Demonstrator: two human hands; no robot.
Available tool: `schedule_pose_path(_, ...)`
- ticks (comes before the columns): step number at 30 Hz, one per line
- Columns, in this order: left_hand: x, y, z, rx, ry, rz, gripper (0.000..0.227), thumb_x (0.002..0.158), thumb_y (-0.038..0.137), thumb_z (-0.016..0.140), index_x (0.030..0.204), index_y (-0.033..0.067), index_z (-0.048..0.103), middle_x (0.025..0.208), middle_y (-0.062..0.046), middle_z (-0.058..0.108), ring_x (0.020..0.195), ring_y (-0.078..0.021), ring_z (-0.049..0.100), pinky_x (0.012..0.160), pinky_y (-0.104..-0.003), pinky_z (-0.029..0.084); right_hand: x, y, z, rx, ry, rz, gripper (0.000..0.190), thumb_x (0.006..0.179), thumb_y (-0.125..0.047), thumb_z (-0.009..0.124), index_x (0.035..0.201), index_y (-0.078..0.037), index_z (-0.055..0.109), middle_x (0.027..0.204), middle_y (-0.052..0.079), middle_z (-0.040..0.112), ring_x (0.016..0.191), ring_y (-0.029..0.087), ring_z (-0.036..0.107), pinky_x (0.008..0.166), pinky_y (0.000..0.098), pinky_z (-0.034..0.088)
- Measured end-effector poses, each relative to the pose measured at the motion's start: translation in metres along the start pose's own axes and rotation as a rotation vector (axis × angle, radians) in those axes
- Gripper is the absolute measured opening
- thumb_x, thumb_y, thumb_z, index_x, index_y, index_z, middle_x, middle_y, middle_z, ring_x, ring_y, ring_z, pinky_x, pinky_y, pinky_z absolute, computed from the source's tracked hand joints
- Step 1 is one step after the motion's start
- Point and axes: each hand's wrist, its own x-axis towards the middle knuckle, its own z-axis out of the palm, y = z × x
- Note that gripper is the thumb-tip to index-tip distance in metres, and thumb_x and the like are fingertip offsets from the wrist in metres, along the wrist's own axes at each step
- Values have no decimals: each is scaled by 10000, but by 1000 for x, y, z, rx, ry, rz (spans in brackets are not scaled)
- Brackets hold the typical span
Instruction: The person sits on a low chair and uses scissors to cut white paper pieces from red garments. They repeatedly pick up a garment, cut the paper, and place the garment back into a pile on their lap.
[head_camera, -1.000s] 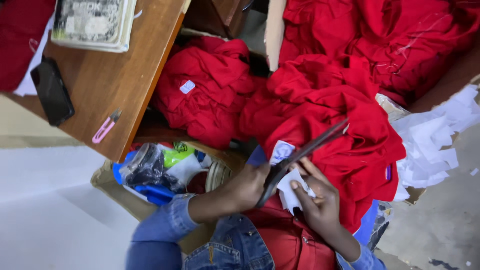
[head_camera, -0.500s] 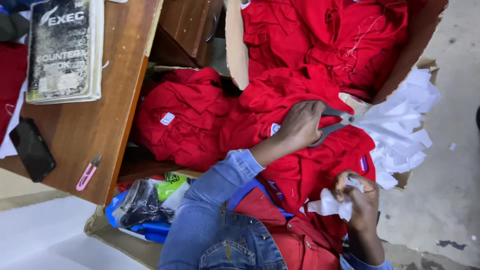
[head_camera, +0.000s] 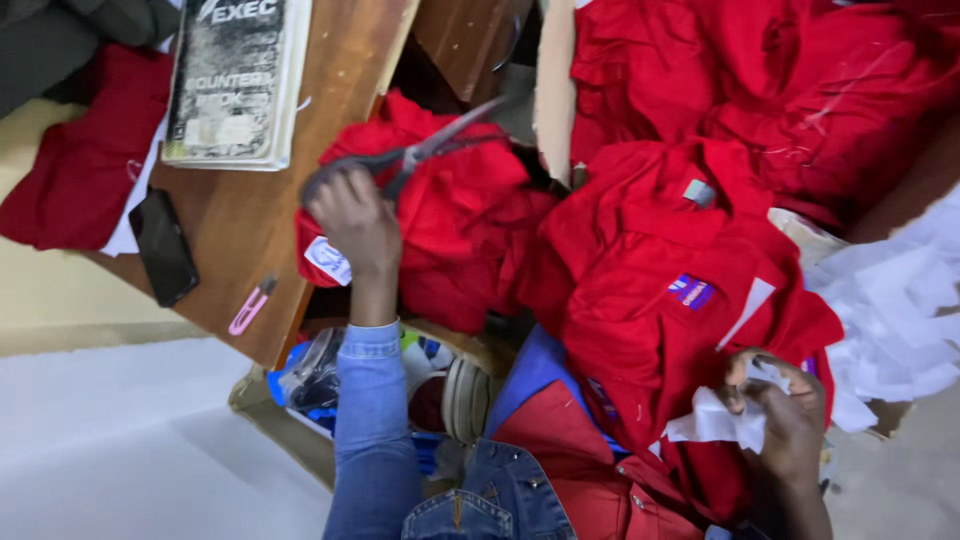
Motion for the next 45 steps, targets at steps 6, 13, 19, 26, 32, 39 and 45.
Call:
schedule_pose_path(6, -101, 36, 148, -148, -425, -130, 547, 689, 177, 865, 1157, 81, 598, 1071, -164, 676, 1045, -368, 613, 963, -467, 443, 9, -10, -1, -55, 37, -5, 121, 774, -13, 527, 837, 17, 626, 727, 101, 576, 568, 124, 511, 556, 230, 395)
schedule_pose_path(13, -171, 73, 228, -440, -77, -665, 307, 1008, 287, 729, 970, -2, 634, 923, -254, 683, 888, -476, 640, 809, -547, 497, 37, -29, -91, -166, 524, -371, 72, 748, -115, 493, 733, -44, 499, 672, 68, 450, 617, 150, 451, 611, 255, 310)
schedule_pose_path(19, -150, 144, 118, -920, -483, -747, 399, 799, 333, 959, 1009, 150, 673, 894, -54, 751, 779, -227, 688, 731, -424, 525, 132, 89, -282, -339, 1185, -451, 171, 781, -27, 614, 837, -74, 769, 763, -9, 721, 697, 118, 675, 586, 311, 517)
schedule_pose_path(26, -112, 193, -114, -1856, -1377, -892, 183, 930, 297, 659, 853, 149, 584, 694, -16, 546, 630, -149, 502, 613, -341, 422, 148, 102, -287, -1211, 875, -461, 401, 1057, -281, 772, 1166, 77, 627, 1184, 281, 562, 1134, 470, 551, 1001, 532, 425)
schedule_pose_path(32, -122, 208, -162, -1454, -1373, -583, 301, 870, 352, 821, 974, 151, 622, 865, 13, 729, 808, -126, 690, 774, -321, 535, 6, -32, -48, -785, 56, 30, 296, 1093, -210, 494, 991, -89, 744, 992, 38, 781, 892, 136, 714, 851, 291, 549)
schedule_pose_path(39, -152, 222, -137, -1770, -1256, -618, 424, 897, 244, 856, 1182, 30, 626, 1100, -198, 774, 979, -272, 758, 909, -419, 604, -12, 24, 36, -923, -161, -31, 391, 935, -265, 787, 783, 79, 682, 862, 292, 681, 914, 537, 673, 841, 547, 537)
schedule_pose_path(45, -73, 203, -218, -1782, -1087, -540, 997, 675, 290, 989, 1391, 0, 359, 1438, -332, 540, 1384, -492, 520, 1174, -615, 405, 18, 73, 36, 2, -235, 163, 256, 1111, -245, 523, 1237, -68, 658, 649, 156, 593, 341, 215, 471, 189, 317, 379)
